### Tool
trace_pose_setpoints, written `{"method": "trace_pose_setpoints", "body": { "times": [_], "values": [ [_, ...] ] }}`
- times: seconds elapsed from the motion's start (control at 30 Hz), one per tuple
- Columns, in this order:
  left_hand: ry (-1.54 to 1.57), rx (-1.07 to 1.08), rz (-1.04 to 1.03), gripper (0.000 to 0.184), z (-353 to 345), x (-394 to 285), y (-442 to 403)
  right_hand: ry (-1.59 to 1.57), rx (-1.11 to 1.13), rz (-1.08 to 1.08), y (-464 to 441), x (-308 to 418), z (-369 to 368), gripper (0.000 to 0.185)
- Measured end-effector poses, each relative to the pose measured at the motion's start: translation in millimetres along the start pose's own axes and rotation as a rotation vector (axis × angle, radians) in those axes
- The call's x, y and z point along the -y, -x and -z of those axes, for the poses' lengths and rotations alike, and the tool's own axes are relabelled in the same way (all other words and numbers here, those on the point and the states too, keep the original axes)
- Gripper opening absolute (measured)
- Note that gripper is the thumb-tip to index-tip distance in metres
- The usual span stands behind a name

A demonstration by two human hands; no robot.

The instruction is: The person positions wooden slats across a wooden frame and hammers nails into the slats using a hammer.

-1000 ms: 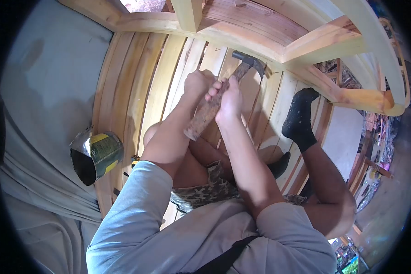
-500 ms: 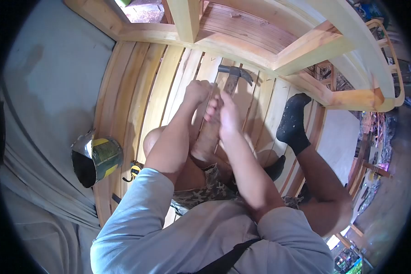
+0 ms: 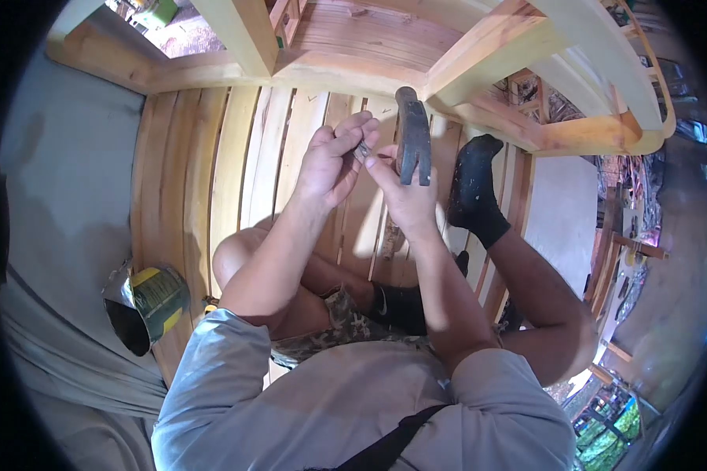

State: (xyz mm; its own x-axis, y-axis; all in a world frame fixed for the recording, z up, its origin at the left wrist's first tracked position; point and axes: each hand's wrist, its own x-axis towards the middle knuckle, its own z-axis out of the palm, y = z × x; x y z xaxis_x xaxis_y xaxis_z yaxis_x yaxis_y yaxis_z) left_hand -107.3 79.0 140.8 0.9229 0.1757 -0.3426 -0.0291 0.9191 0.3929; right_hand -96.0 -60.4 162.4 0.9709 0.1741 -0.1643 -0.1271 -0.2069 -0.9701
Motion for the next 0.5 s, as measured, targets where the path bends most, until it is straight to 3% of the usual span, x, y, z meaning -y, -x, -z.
{"method": "trace_pose_setpoints", "body": {
  "times": [0.2,0.3,0.33,0.4,0.47,0.5],
  "values": [
    [-0.043,0.021,-0.003,0.022,3,-1,3,-0.112,-0.008,-0.086,4,-2,-14,0.013],
    [0.005,-0.159,0.001,0.013,35,-4,-18,-0.135,-0.046,-0.081,3,-9,-11,0.012],
    [-0.06,0.039,0.106,0.01,65,-16,-24,-0.15,-0.057,-0.084,3,-10,-9,0.012],
    [-0.125,0.23,0.199,0.008,67,-20,-20,-0.134,-0.069,-0.102,2,-5,-3,0.012],
    [-1.18,-0.012,-0.295,0.008,12,-12,3,-0.125,-0.059,-0.117,-2,-5,1,0.013],
    [-1.464,0.162,-0.506,0.011,2,-19,11,-0.008,-0.054,-0.117,-5,-8,6,0.013]
  ]
}}
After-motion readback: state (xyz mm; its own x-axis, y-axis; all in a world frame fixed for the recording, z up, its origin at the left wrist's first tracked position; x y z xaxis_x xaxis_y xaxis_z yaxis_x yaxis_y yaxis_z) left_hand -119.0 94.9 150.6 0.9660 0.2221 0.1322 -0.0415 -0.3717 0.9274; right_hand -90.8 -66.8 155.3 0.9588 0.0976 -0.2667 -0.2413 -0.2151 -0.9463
